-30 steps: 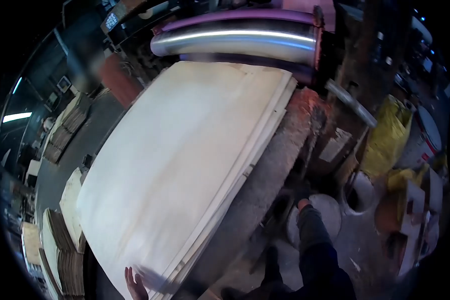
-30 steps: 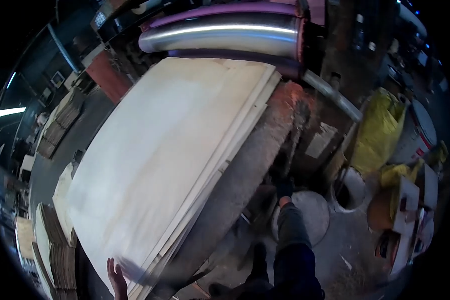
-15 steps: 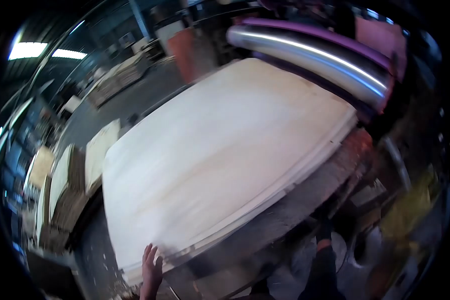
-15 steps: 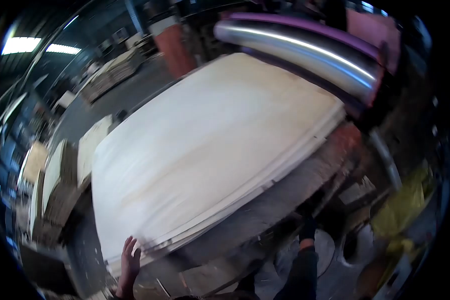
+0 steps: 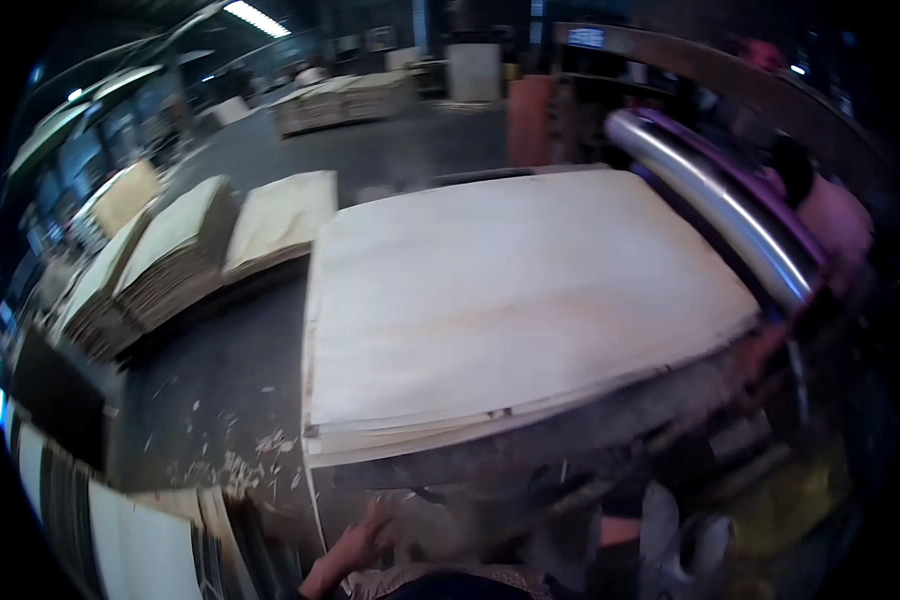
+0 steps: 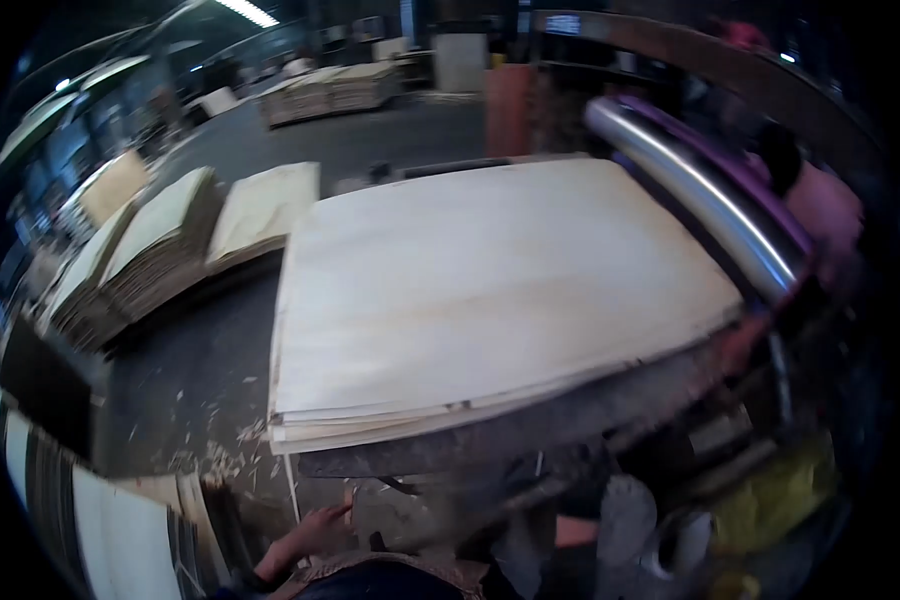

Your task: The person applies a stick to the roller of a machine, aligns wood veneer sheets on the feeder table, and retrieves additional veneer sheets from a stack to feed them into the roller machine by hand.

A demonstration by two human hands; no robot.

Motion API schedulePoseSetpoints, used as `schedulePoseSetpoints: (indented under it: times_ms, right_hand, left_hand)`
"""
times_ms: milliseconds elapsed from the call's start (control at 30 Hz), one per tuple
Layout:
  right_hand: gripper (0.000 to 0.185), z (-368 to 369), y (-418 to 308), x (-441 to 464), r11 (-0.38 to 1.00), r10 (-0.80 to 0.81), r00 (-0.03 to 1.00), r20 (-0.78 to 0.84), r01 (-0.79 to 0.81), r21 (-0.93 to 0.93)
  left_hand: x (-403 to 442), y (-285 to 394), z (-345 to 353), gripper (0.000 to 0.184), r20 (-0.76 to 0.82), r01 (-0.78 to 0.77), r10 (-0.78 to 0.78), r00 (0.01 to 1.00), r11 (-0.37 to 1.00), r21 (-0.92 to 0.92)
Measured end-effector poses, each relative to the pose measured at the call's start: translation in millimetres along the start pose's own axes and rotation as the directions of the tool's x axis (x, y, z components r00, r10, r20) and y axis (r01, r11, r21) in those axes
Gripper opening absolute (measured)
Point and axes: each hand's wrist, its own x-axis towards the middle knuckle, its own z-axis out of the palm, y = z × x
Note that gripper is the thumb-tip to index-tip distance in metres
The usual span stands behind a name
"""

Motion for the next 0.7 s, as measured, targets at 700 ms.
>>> schedulePoseSetpoints:
  times_ms: [700]
  right_hand:
    - [0.013, 325.8, -57.1, 254.0, 0.937, -0.110, 0.965, 0.238, 0.181, -0.300]
  left_hand:
    - [42.5, 29.2, -85.1, 0.021, -0.243, -0.085, -0.125, 0.962, 0.710, -0.699]
